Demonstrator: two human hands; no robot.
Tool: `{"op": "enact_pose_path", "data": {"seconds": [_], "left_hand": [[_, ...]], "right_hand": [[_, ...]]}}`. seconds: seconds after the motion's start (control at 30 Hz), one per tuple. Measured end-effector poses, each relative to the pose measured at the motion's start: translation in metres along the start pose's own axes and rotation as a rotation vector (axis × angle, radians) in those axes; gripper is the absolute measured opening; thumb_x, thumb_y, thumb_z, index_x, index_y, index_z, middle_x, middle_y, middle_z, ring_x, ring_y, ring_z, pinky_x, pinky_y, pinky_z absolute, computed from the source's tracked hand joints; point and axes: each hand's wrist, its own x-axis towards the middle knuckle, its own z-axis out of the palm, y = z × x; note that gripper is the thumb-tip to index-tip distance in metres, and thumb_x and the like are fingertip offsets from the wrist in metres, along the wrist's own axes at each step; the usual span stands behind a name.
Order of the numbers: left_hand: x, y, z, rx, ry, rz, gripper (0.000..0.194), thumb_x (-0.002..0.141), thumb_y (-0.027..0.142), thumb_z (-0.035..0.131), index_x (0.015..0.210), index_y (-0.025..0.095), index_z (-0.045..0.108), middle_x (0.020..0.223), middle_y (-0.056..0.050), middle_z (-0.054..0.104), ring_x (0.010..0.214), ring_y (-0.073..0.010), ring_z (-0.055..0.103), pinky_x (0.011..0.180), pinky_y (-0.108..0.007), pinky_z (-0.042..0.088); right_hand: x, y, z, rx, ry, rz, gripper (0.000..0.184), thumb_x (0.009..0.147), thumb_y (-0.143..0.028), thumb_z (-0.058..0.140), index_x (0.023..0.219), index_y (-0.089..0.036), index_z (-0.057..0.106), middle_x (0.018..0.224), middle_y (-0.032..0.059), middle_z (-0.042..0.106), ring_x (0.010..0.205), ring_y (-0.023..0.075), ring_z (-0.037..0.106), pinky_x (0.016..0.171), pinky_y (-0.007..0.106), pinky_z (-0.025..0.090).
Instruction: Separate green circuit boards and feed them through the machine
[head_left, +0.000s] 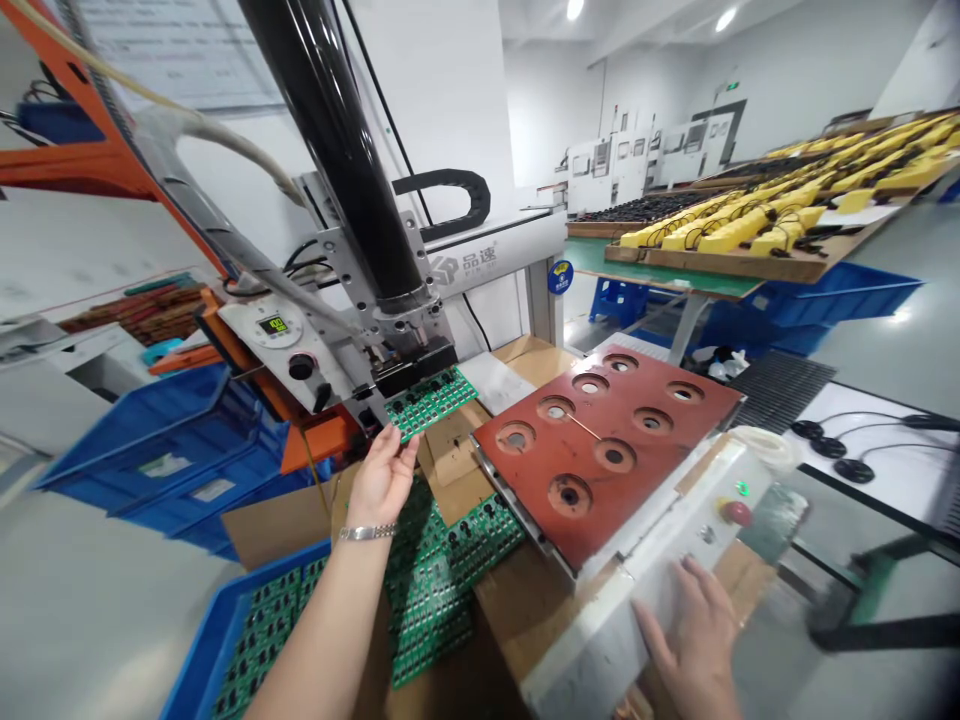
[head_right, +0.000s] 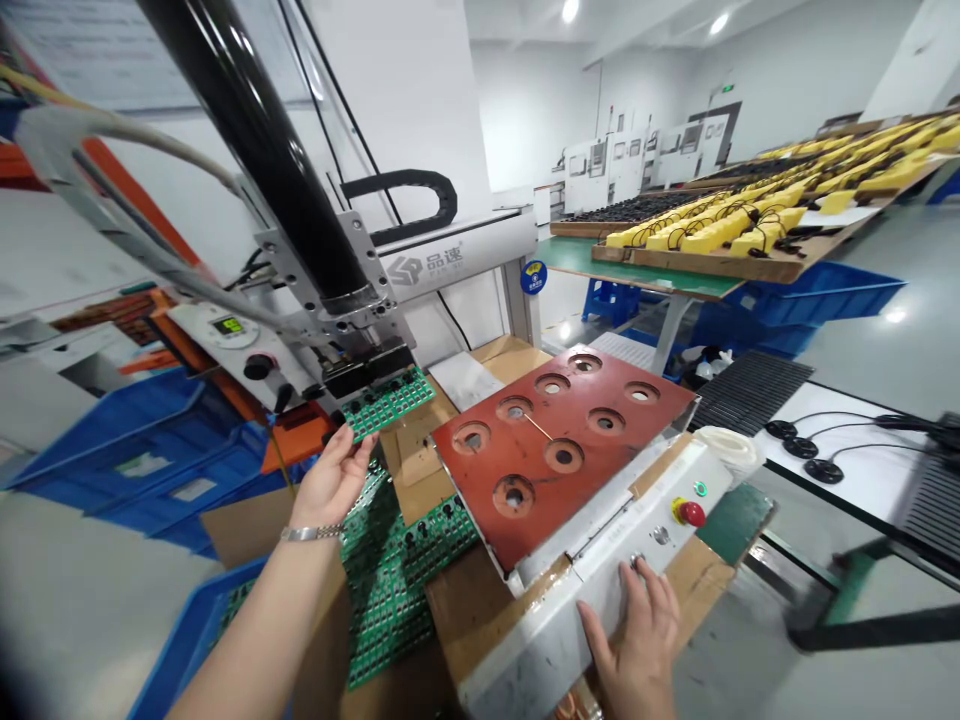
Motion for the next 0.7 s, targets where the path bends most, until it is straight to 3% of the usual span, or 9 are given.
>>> {"op": "enact_pose_path", "data": {"seconds": [0.27, 0.4, 0.53, 0.7], "left_hand": [[-0.001, -0.003, -0.003, 0.009, -0.02, -0.006, 0.013, 0.084, 0.012, 0.059, 0.097, 0.013, 0.062, 0.096, -0.004, 0.064, 0.077, -0.0149, 0.063, 0.062, -0.03, 0.055], [-0.014, 0.0, -0.028, 0.036, 0.014, -0.013, 0.013, 0.084, 0.012, 0.059, 0.097, 0.013, 0.062, 0.097, -0.005, 0.065, 0.077, -0.0148, 0.064, 0.063, -0.03, 0.055], [-0.047, 0.016, -0.09, 0.091, 0.101, -0.015, 0.015, 0.085, 0.01, 0.057, 0.098, 0.014, 0.063, 0.1, -0.005, 0.066, 0.08, -0.0148, 0.064, 0.064, -0.029, 0.056], [-0.129, 0.033, -0.2, 0.183, 0.296, -0.079, 0.014, 0.084, 0.01, 0.057, 0.097, 0.013, 0.063, 0.097, -0.004, 0.066, 0.076, -0.0134, 0.064, 0.062, -0.028, 0.055]], "right_hand": [[0.001, -0.001, 0.0, 0.002, 0.007, -0.009, 0.063, 0.082, -0.064, 0.042, 0.123, -0.015, 0.044, 0.126, 0.0174, 0.043, 0.121, 0.0358, 0.039, 0.099, 0.059, 0.034], [0.004, -0.002, -0.002, 0.011, 0.012, -0.024, 0.068, 0.081, -0.066, 0.043, 0.122, -0.012, 0.046, 0.125, 0.0181, 0.044, 0.12, 0.0348, 0.04, 0.1, 0.059, 0.034], [0.004, -0.001, -0.007, 0.02, -0.001, -0.03, 0.063, 0.082, -0.058, 0.051, 0.129, -0.017, 0.041, 0.134, 0.013, 0.041, 0.125, 0.0301, 0.038, 0.102, 0.056, 0.033], [0.002, 0.003, -0.006, 0.003, -0.005, -0.052, 0.05, 0.086, -0.044, 0.054, 0.129, -0.02, 0.043, 0.136, 0.0097, 0.041, 0.124, 0.027, 0.042, 0.101, 0.054, 0.035]]}}
